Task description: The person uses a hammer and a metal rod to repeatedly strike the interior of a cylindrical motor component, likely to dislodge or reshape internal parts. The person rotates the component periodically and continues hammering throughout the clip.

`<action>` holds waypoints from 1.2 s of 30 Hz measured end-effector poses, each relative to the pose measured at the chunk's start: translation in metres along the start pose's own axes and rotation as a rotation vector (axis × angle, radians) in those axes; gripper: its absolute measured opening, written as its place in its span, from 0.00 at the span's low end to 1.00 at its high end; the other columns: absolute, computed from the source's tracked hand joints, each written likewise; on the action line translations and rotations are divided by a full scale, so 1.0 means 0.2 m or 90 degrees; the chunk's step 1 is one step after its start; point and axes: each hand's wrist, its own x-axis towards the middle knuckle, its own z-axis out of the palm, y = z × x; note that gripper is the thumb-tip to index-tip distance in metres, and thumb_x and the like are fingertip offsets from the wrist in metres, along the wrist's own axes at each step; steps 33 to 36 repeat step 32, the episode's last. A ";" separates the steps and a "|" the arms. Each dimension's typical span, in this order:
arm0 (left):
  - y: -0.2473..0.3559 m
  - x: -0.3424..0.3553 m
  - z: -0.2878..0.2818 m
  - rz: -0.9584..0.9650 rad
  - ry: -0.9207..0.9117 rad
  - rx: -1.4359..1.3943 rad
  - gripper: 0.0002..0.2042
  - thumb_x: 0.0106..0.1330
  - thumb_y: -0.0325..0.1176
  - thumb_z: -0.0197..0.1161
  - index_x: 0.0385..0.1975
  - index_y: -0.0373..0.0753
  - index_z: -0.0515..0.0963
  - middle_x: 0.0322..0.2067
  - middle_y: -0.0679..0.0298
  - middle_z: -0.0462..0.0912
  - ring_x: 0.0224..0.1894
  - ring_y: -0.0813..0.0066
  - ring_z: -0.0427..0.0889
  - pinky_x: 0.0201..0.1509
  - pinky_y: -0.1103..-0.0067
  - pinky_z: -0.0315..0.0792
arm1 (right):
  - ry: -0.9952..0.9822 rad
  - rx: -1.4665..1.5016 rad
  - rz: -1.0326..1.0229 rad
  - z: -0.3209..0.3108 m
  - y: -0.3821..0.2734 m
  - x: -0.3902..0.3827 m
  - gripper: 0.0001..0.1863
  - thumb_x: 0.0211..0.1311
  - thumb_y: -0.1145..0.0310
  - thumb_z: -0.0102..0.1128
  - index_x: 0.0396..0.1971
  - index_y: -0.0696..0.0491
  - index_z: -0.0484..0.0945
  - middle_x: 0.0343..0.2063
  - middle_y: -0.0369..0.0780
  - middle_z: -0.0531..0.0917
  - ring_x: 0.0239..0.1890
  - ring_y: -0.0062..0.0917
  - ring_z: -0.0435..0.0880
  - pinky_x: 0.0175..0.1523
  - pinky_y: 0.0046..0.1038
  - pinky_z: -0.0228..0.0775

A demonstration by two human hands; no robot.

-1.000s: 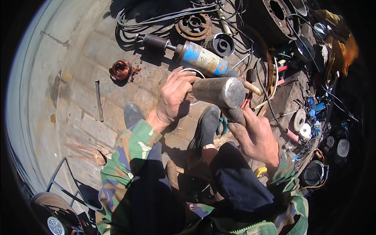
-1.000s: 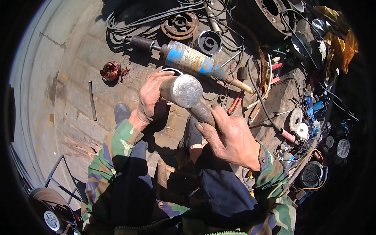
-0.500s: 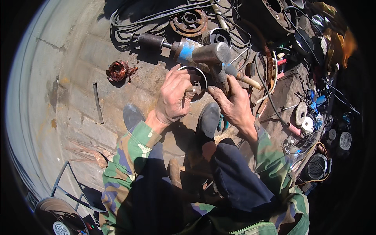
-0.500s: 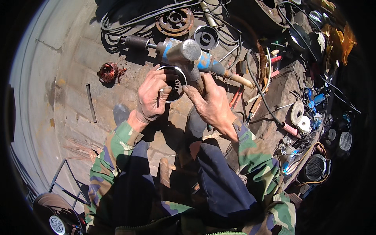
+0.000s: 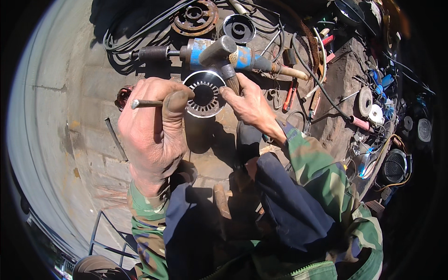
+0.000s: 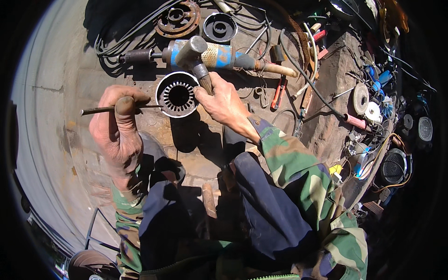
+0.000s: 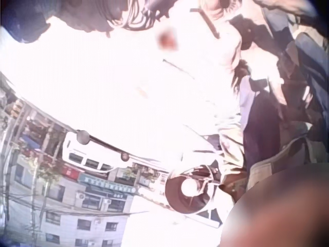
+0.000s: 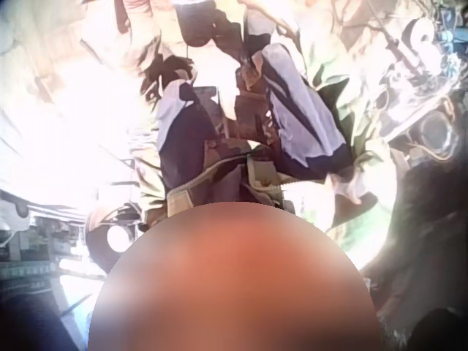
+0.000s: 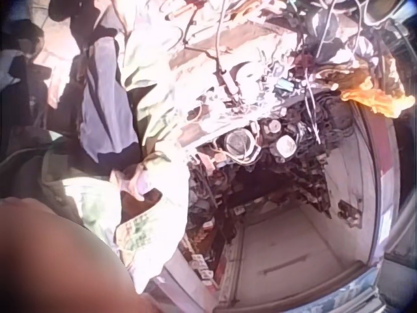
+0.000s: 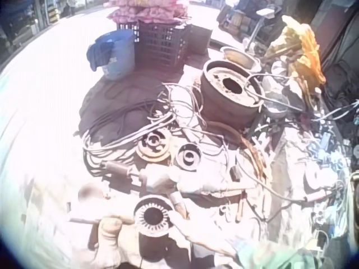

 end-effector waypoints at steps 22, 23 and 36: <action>-0.21 -0.05 0.23 0.123 -0.117 0.077 0.08 0.62 0.20 0.71 0.37 0.35 0.80 0.32 0.56 0.82 0.37 0.52 0.80 0.40 0.62 0.74 | 0.012 0.009 -0.027 0.01 0.02 0.01 0.21 0.76 0.57 0.66 0.54 0.60 0.79 0.31 0.43 0.85 0.33 0.25 0.82 0.42 0.35 0.79; -0.24 -0.06 0.27 0.163 -0.065 0.062 0.06 0.66 0.21 0.71 0.38 0.36 0.81 0.36 0.56 0.85 0.41 0.50 0.82 0.45 0.63 0.77 | 0.010 0.011 -0.020 0.00 0.02 0.01 0.21 0.76 0.57 0.66 0.54 0.60 0.79 0.31 0.43 0.85 0.33 0.25 0.82 0.42 0.35 0.78; -0.41 -0.22 0.35 0.028 -0.040 -0.100 0.13 0.87 0.36 0.61 0.42 0.35 0.86 0.62 0.46 0.89 0.70 0.47 0.84 0.74 0.60 0.76 | -0.030 0.016 -0.031 -0.07 0.05 0.02 0.27 0.76 0.49 0.73 0.60 0.56 0.82 0.31 0.39 0.86 0.33 0.23 0.81 0.41 0.33 0.77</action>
